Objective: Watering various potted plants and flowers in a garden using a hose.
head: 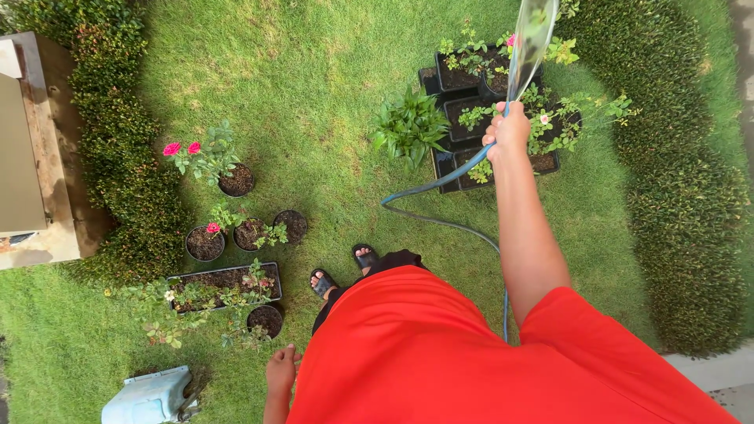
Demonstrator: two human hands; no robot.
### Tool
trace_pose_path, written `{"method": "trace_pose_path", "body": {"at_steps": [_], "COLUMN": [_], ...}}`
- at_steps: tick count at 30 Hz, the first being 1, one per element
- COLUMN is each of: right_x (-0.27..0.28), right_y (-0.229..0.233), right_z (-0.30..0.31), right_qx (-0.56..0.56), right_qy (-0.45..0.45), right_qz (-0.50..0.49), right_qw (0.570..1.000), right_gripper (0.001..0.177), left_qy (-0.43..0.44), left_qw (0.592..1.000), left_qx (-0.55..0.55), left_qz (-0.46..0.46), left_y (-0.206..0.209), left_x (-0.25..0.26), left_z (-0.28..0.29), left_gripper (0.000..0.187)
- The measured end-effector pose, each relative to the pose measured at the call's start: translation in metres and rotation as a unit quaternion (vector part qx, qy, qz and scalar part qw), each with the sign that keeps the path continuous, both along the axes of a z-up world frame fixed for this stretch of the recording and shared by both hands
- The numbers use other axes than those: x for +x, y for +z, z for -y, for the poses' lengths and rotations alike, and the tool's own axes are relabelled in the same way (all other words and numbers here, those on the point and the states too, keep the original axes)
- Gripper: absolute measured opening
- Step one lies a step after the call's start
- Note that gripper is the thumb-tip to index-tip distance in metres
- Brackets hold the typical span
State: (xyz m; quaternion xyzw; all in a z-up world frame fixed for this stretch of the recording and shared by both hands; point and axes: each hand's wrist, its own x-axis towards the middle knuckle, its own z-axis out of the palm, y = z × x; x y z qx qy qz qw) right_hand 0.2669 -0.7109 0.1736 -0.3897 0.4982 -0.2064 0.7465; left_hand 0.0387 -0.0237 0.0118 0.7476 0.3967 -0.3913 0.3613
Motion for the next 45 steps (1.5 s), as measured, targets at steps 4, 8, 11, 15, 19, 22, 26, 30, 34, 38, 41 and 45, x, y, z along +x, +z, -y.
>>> {"method": "trace_pose_path", "body": {"at_steps": [4, 8, 11, 15, 19, 22, 26, 30, 34, 38, 41, 45], "right_x": [0.002, 0.004, 0.002, -0.003, -0.007, -0.014, -0.021, -0.027, -0.031, -0.036, -0.04, -0.039], "right_y": [-0.001, 0.002, -0.01, -0.023, -0.018, -0.017, -0.018, -0.025, -0.031, -0.035, -0.046, -0.044], "right_z": [-0.004, -0.006, -0.006, -0.014, -0.017, -0.011, -0.011, -0.022, -0.027, -0.035, -0.044, -0.063], "right_qx": [0.006, 0.007, 0.015, 0.031, 0.038, 0.021, 0.015, 0.026, 0.042, 0.049, 0.065, 0.07], "right_qy": [0.011, 0.007, 0.015, 0.023, -0.001, -0.009, -0.01, -0.009, -0.015, 0.007, 0.015, 0.036], "right_qz": [-0.003, -0.011, -0.006, -0.019, -0.026, -0.015, -0.014, -0.017, -0.027, -0.041, -0.043, -0.052], "right_qw": [1.0, 1.0, 1.0, 0.999, 0.999, 1.0, 1.0, 0.999, 0.999, 0.998, 0.997, 0.996], "right_gripper": [0.02, 0.022, 0.021, 0.021, 0.02, 0.02, 0.019, 0.021, 0.021, 0.021, 0.02, 0.02], "left_qy": [0.008, 0.003, 0.013, 0.008, 0.013, 0.005, 0.002, 0.006, -0.001, -0.003, -0.009, 0.006], "left_qw": [1.0, 1.0, 1.0, 1.0, 1.0, 1.0, 1.0, 1.0, 1.0, 1.0, 1.0, 0.999], "left_qx": [-0.004, 0.005, -0.006, -0.004, -0.007, -0.007, -0.012, -0.021, -0.014, -0.016, -0.007, -0.024], "left_qz": [0.002, -0.003, 0.009, 0.005, 0.006, 0.005, 0.005, 0.02, 0.015, 0.025, 0.013, 0.031], "left_y": [0.003, 0.009, 0.003, 0.003, -0.001, -0.001, -0.004, -0.005, -0.003, -0.001, 0.003, 0.001], "left_x": [0.0, 0.001, -0.002, -0.002, -0.002, 0.0, 0.003, 0.002, 0.006, 0.008, 0.01, 0.007], "left_z": [0.002, 0.005, 0.002, 0.003, 0.0, -0.001, -0.003, -0.002, -0.002, -0.004, -0.003, -0.004], "left_gripper": [0.038, 0.038, 0.039, 0.04, 0.04, 0.04, 0.038, 0.036, 0.034, 0.032, 0.034, 0.032]}}
